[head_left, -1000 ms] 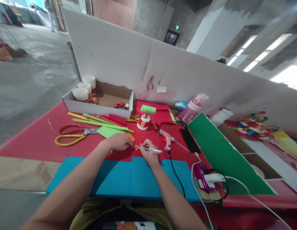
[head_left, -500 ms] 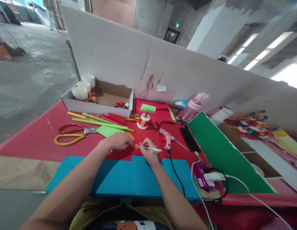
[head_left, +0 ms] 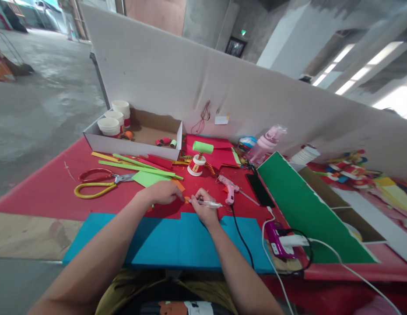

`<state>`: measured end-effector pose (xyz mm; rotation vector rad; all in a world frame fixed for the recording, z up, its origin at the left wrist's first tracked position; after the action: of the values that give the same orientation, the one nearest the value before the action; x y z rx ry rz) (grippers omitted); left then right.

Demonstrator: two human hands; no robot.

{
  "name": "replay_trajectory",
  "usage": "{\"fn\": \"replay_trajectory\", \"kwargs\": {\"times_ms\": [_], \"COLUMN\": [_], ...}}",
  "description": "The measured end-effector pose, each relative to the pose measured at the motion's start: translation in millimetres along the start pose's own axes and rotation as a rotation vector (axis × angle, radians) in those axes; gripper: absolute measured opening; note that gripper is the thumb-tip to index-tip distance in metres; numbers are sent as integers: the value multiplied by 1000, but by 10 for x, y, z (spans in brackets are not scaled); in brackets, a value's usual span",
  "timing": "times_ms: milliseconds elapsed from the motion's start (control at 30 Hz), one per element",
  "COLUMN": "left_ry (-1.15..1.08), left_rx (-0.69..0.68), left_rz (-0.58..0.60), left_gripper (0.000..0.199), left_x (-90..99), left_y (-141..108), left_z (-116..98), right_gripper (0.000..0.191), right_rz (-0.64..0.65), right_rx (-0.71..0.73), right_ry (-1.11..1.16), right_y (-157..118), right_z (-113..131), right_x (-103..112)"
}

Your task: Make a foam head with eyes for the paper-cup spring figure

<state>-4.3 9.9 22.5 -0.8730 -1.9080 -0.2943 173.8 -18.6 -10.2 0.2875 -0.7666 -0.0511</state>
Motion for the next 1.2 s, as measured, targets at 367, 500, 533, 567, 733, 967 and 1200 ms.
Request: {"fn": "replay_trajectory", "kwargs": {"times_ms": [367,500,533,567,733,967,1200], "left_ry": [8,5,4,2,-7,8,11], "left_rx": [-4,-3,-1,0,-1,14,20], "left_rz": [3,5,4,4,13,12,11], "left_gripper": [46,46,46,46,46,47,46], "left_x": [10,17,18,20,29,22,27], "left_y": [-4,-9,-8,-8,-6,-3,-7], "left_z": [-11,-22,-23,-25,-42,-34,-47], "right_gripper": [23,24,24,23,23,23,24], "right_rz": [-15,-9,-7,-7,10,-3,-12], "right_rx": [15,14,10,4,7,3,3], "right_ry": [-10,-26,-30,-32,-23,-3,-16], "right_y": [6,6,6,7,10,8,11], "right_z": [-20,-10,-10,-10,-10,-22,-23], "right_x": [-8,-2,0,1,-10,-18,-14]}}
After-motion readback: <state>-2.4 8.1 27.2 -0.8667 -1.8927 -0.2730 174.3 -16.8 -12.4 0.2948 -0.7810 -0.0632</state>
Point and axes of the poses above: each hand's wrist, its own y-axis towards the middle knuckle, its own x-axis out of the back of the hand, z = x × y, the point moved 3 cm from there along y, towards the middle knuckle, and after that the axes turned 10 degrees about -y, right-handed, at the moved point
